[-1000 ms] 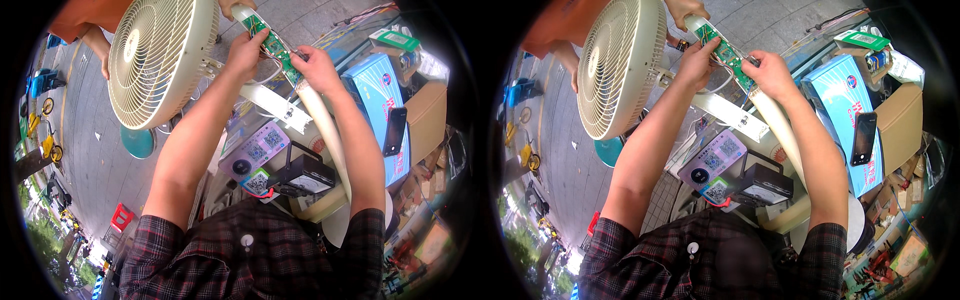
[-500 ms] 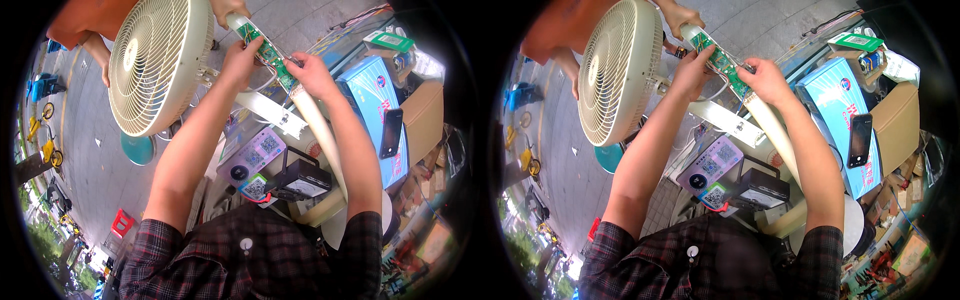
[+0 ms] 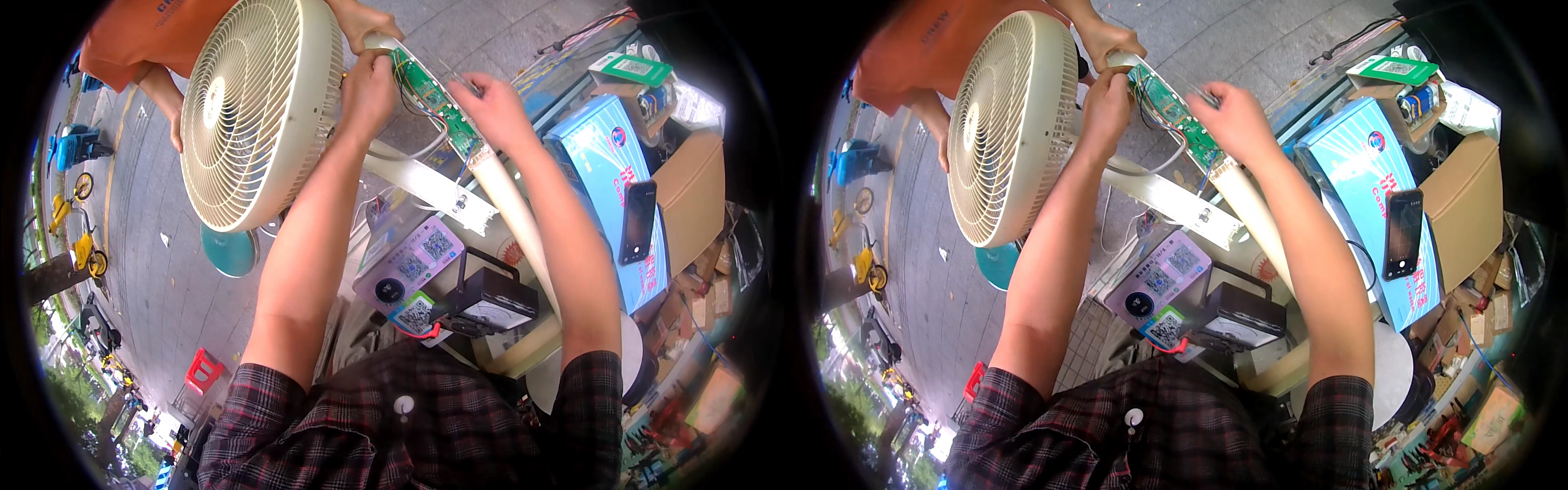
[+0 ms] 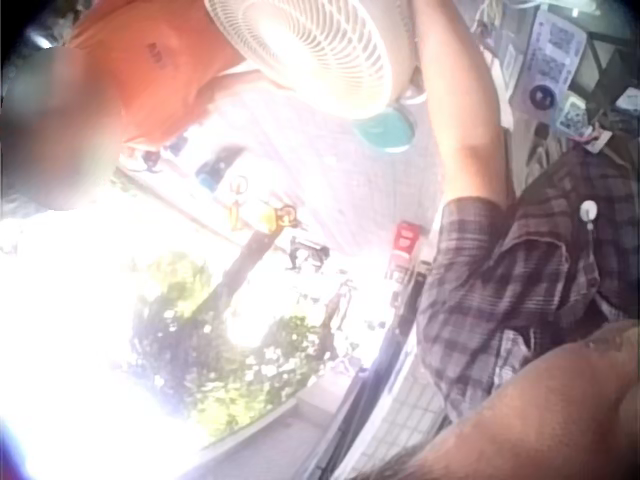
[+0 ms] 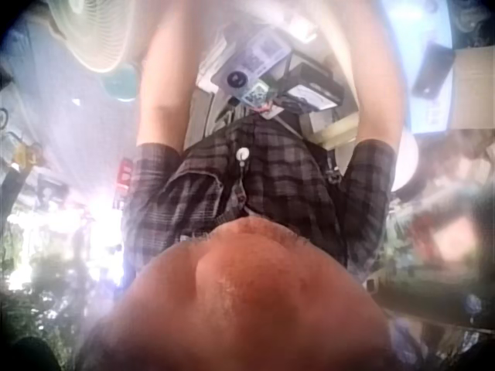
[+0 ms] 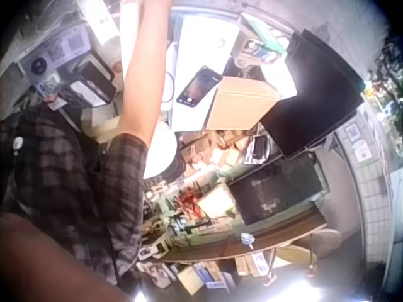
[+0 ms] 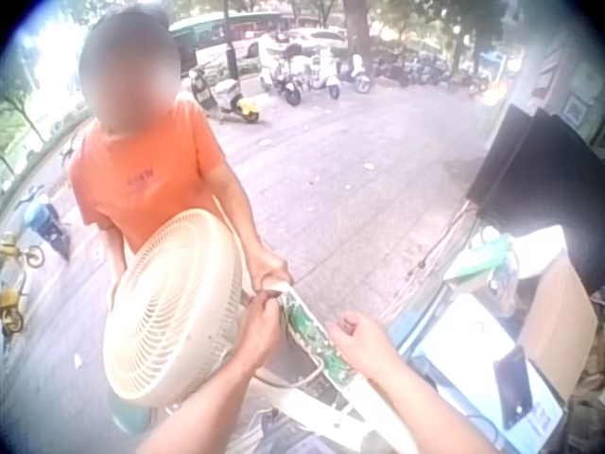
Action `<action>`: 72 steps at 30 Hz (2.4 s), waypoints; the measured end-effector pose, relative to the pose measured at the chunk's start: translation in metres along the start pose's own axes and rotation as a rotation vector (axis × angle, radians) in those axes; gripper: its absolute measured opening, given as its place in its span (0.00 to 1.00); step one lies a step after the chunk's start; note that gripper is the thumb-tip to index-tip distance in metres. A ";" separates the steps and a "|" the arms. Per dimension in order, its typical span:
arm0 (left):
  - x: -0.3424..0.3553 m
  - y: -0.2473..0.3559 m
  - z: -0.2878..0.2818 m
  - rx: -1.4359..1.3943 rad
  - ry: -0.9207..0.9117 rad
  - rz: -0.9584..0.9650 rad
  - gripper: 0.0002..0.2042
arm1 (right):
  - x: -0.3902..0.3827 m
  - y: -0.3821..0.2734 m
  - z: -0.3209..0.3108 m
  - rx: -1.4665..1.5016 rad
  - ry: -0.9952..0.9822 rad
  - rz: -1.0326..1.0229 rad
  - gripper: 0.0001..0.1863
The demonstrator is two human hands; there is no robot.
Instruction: The person repairs a fan's circuit board using a soldering iron and solder. They hold the fan steady, apply solder to the board, and manipulate wires.
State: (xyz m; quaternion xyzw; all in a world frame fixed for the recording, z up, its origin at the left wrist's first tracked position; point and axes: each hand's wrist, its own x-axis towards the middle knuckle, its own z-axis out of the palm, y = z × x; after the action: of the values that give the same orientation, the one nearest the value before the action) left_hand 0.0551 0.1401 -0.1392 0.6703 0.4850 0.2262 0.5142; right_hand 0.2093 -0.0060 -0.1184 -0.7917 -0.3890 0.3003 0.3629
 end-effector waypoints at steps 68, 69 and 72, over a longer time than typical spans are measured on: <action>-0.005 -0.006 0.001 -0.668 -0.119 -0.244 0.14 | 0.039 -0.033 0.033 -0.056 0.008 -0.140 0.17; -0.005 -0.006 0.001 -0.665 -0.118 -0.243 0.14 | 0.039 -0.033 0.034 -0.073 0.011 -0.143 0.17; -0.005 -0.008 0.001 -0.659 -0.108 -0.240 0.14 | 0.040 -0.033 0.037 -0.106 0.036 -0.188 0.16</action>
State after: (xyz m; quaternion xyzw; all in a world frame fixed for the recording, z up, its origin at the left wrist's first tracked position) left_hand 0.0506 0.1352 -0.1455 0.4176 0.4332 0.2727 0.7508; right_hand 0.1890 0.0544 -0.1197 -0.7752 -0.4702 0.2296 0.3541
